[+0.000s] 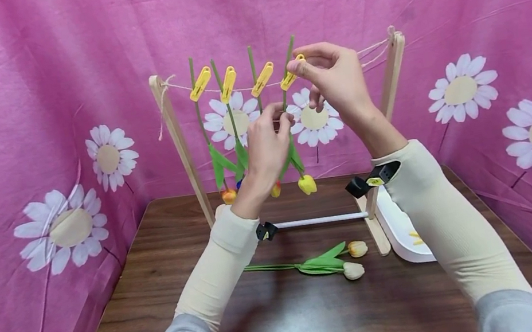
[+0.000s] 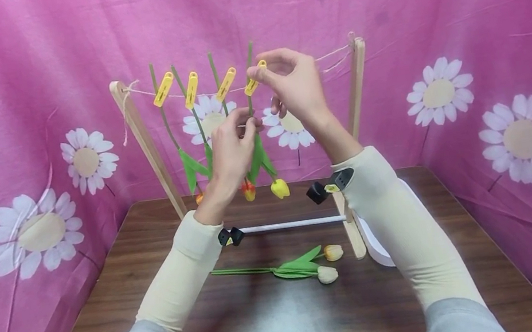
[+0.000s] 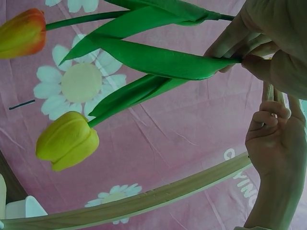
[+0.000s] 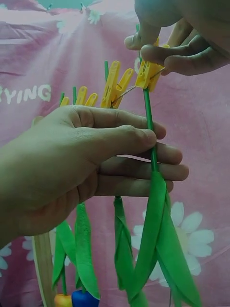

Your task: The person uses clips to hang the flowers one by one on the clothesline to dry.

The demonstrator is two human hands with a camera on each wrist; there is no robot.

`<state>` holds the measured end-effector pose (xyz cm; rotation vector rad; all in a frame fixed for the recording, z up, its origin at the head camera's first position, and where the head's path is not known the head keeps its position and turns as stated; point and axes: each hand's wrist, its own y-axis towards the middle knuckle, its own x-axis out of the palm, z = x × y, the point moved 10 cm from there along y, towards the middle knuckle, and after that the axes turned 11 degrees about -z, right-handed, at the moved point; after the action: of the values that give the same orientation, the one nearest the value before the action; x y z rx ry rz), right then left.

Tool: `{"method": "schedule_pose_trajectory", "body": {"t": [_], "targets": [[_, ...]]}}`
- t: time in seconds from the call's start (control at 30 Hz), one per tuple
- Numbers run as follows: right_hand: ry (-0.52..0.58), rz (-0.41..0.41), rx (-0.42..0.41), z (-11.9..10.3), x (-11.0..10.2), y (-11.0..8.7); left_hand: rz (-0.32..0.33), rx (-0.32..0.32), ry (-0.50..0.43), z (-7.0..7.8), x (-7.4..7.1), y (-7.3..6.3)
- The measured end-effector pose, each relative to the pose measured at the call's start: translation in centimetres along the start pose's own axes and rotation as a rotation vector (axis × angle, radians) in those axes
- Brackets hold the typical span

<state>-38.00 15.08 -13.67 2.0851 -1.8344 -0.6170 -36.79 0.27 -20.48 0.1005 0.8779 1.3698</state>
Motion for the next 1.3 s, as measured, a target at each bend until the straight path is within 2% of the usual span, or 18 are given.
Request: {"method": "schedule_pose_trajectory", "body": {"t": [0.23,0.47,0.6,0.8,1.0,1.13,1.3], "targets": [[0.046,0.068,-0.085,-0.9,-0.7,-0.8,-0.003,-0.004,-0.003,0.2,-0.2,-0.3],[0.077,0.171,-0.21,-2.1,-2.7,-2.5,0.009,0.007,0.059,0.9,-1.0,-0.9],[0.096,0.181,-0.218,-1.6,-3.9,-3.5,0.017,0.02,0.079,1.1,-1.6,-1.6],[0.074,0.177,-0.207,-0.4,-5.8,-5.3,0.019,0.067,0.06,0.9,-2.5,-3.0],[0.068,0.189,-0.196,1.2,-8.3,-7.1,-0.025,0.119,0.069,-0.4,-2.8,-4.5],[0.079,0.218,-0.177,2.5,-10.3,-8.4,-0.046,0.131,0.077,-2.0,-2.8,-5.4],[0.053,0.248,-0.113,4.7,-12.9,-9.5,-0.07,0.132,0.062,-4.0,-3.0,-6.2]]}}
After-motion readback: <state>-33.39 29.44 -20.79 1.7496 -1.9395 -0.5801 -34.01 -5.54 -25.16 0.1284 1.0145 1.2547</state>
